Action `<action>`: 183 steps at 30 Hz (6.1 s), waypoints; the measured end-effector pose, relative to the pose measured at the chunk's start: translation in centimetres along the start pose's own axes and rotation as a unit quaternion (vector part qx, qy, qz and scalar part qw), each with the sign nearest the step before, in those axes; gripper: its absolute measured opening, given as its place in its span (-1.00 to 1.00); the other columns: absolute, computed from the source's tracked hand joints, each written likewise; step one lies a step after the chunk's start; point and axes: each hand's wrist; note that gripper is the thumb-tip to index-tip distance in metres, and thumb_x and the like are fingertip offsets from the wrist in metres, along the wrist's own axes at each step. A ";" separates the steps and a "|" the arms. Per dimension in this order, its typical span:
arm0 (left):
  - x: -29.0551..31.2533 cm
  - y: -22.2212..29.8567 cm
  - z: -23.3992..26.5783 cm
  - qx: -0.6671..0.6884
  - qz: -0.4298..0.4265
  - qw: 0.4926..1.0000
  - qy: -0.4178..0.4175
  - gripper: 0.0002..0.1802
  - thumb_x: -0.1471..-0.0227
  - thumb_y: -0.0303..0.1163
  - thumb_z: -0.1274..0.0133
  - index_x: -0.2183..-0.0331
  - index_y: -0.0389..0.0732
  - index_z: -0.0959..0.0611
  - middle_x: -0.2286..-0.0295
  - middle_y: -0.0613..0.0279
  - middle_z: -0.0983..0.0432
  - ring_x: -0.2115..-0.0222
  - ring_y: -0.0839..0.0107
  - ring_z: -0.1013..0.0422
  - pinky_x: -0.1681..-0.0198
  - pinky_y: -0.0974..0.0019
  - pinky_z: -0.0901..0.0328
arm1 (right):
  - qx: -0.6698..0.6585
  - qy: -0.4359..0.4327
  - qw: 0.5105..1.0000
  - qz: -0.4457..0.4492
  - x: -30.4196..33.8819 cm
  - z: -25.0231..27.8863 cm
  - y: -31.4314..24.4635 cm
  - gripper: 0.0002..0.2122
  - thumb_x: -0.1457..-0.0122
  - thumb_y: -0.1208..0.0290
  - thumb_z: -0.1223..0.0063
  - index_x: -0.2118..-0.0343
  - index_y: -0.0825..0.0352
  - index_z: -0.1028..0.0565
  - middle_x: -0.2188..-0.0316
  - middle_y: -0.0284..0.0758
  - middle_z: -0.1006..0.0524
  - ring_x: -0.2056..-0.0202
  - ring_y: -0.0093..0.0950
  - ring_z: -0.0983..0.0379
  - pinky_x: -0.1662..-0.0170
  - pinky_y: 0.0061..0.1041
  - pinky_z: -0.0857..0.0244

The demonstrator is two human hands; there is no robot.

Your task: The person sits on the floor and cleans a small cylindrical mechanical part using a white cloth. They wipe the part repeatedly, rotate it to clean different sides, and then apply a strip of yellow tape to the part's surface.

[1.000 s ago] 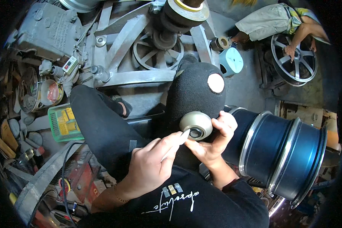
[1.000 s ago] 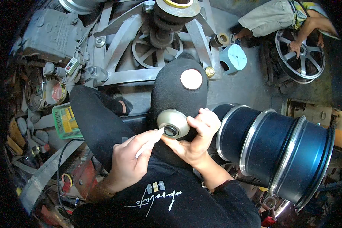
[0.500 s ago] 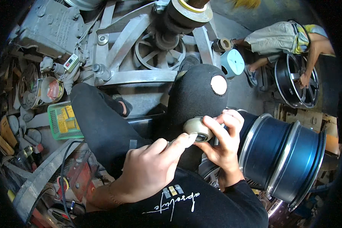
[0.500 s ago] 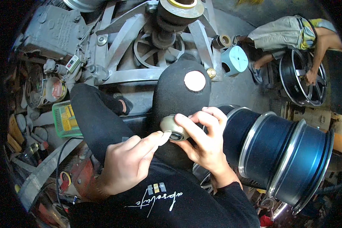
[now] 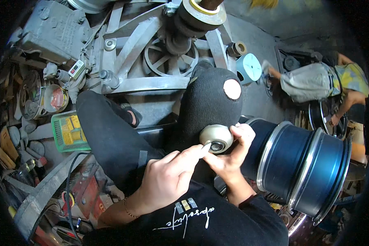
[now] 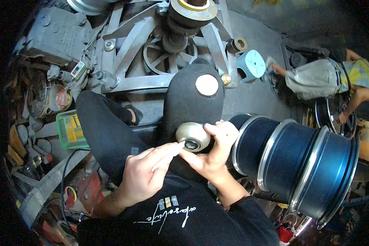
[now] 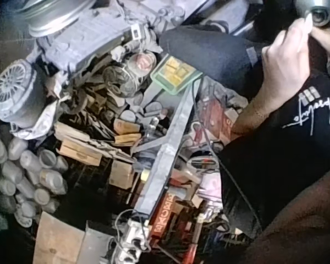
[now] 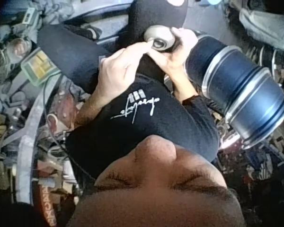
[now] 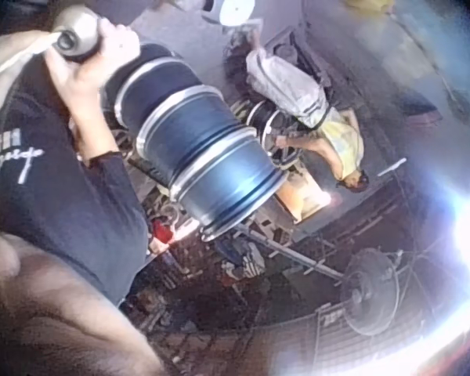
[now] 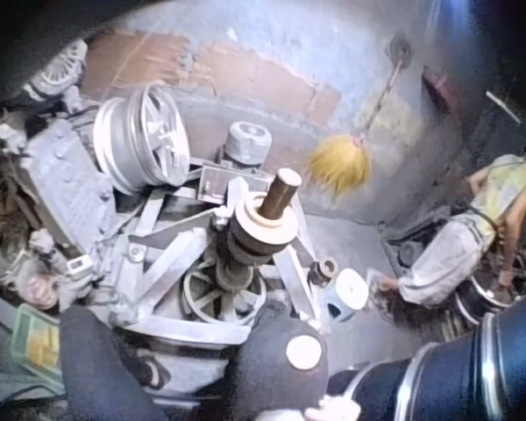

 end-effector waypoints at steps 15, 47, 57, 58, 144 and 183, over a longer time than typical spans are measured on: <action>-0.8 1.8 1.4 -0.189 -0.027 0.980 -0.051 -0.61 -0.02 -0.53 -0.13 0.05 -0.14 -0.66 0.23 0.19 -0.64 0.53 0.31 -0.51 0.41 0.29 -0.48 | 0.037 -0.118 0.991 0.059 -2.6 3.0 0.1 -0.27 0.29 0.08 -0.55 0.04 0.40 -0.51 0.29 -0.27 -0.40 0.18 -0.24 -0.33 0.05 -0.22 -0.25; -0.7 -1.6 0.2 0.436 0.147 0.888 0.017 -0.73 -0.35 -0.32 0.17 0.05 -0.30 -0.41 0.56 0.29 -0.42 0.68 0.68 -0.23 0.60 0.55 -0.17 | 0.023 0.026 0.997 -0.064 -3.5 0.4 -0.3 -0.03 0.28 0.07 -0.58 -0.18 0.52 -0.32 0.05 -0.07 -0.36 0.01 -0.18 -0.33 -0.06 -0.27 -0.25; -0.2 -1.9 0.7 0.447 0.135 0.884 -0.028 -0.77 -0.34 -0.34 0.17 0.12 -0.32 -0.41 0.55 0.24 -0.43 0.65 0.64 -0.27 0.55 0.49 -0.23 | -0.188 0.095 0.974 0.088 -1.0 3.0 -1.0 -0.47 -0.01 0.20 -0.33 0.00 0.40 -0.47 0.30 -0.26 -0.45 0.22 -0.36 -0.41 0.17 -0.34 -0.32; 0.0 -1.9 0.5 0.446 0.117 0.888 -0.005 -0.77 -0.33 -0.34 0.17 0.13 -0.31 -0.41 0.52 0.21 -0.44 0.63 0.62 -0.28 0.54 0.48 -0.24 | -0.224 0.019 0.968 0.113 -1.8 4.0 -2.2 -0.62 -0.02 0.30 -0.30 0.11 0.37 -0.56 0.40 -0.32 -0.47 0.31 -0.38 -0.43 0.27 -0.36 -0.33; 0.5 0.7 4.2 0.414 0.234 0.869 -0.138 -0.77 -0.05 -0.39 -0.23 0.27 -0.31 -0.60 0.44 0.35 -0.53 0.47 0.71 -0.36 0.42 0.58 -0.22 | -0.534 -0.160 0.763 -0.328 -4.1 3.4 -7.3 -0.85 -0.39 0.38 0.10 0.18 0.37 -0.39 0.37 -0.44 -0.42 0.33 -0.69 -0.30 0.22 -0.63 -0.24; -7.6 1.0 0.9 0.293 0.101 0.951 -0.013 -0.41 0.12 -0.78 -0.10 0.00 -0.30 -0.36 0.22 0.20 -0.39 0.41 0.61 -0.44 0.38 0.52 -0.32 | -0.140 -0.056 0.988 -0.024 -5.7 2.2 0.4 -0.34 0.24 0.43 -0.45 -0.07 0.22 -0.53 0.29 -0.28 -0.50 0.34 -0.32 -0.50 0.28 -0.38 -0.44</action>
Point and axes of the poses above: each hand's wrist, its own x-axis away from the middle knuckle, its own z-axis out of the back of the hand, y = z × x
